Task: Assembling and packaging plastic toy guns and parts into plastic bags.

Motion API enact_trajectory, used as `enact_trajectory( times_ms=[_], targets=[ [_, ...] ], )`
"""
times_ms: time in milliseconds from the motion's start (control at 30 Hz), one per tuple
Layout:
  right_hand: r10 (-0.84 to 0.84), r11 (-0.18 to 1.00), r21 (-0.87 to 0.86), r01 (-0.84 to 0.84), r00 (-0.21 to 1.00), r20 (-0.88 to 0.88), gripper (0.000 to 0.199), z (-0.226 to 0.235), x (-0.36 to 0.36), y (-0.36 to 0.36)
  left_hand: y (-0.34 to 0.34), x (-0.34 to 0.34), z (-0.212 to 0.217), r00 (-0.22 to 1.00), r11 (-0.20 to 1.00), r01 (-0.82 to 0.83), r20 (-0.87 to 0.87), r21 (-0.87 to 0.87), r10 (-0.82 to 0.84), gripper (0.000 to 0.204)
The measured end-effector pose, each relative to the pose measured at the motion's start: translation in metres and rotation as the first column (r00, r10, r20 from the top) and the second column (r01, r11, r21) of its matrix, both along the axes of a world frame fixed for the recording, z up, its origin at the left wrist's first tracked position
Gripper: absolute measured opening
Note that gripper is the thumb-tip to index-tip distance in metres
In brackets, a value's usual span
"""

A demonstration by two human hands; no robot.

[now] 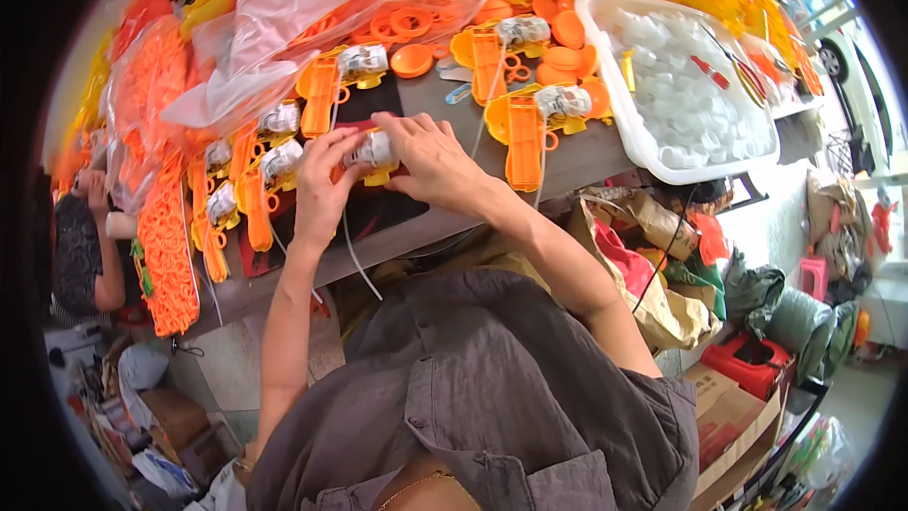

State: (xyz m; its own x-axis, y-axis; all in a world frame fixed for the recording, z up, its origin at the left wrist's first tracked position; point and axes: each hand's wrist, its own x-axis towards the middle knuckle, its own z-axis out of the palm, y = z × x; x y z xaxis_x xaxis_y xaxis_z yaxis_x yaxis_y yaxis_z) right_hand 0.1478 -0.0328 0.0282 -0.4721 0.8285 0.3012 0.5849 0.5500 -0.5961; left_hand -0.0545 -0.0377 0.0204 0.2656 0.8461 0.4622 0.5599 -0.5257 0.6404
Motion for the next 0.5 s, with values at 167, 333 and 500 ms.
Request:
enact_trajectory(
  times_ms=[167,333,500],
  targets=[
    [-0.368,0.93,0.007,0.368,0.929,0.043,0.014,0.03,0.075,0.023,-0.003,0.003,-0.009,0.978,0.983,-0.123,-0.15,0.138,0.144,0.036],
    [-0.442,0.871,0.005,0.491,0.779,0.444,0.025,0.028,0.139,0.074,0.003,0.0,-0.001,0.838,0.928,-0.373,0.434,0.016,0.33,0.021],
    [-0.407,0.884,-0.007,0.468,0.776,0.481,0.026,0.008,0.138,0.095,-0.032,-0.005,0.0,0.918,0.915,-0.37,-0.091,0.16,0.387,0.025]
  ],
)
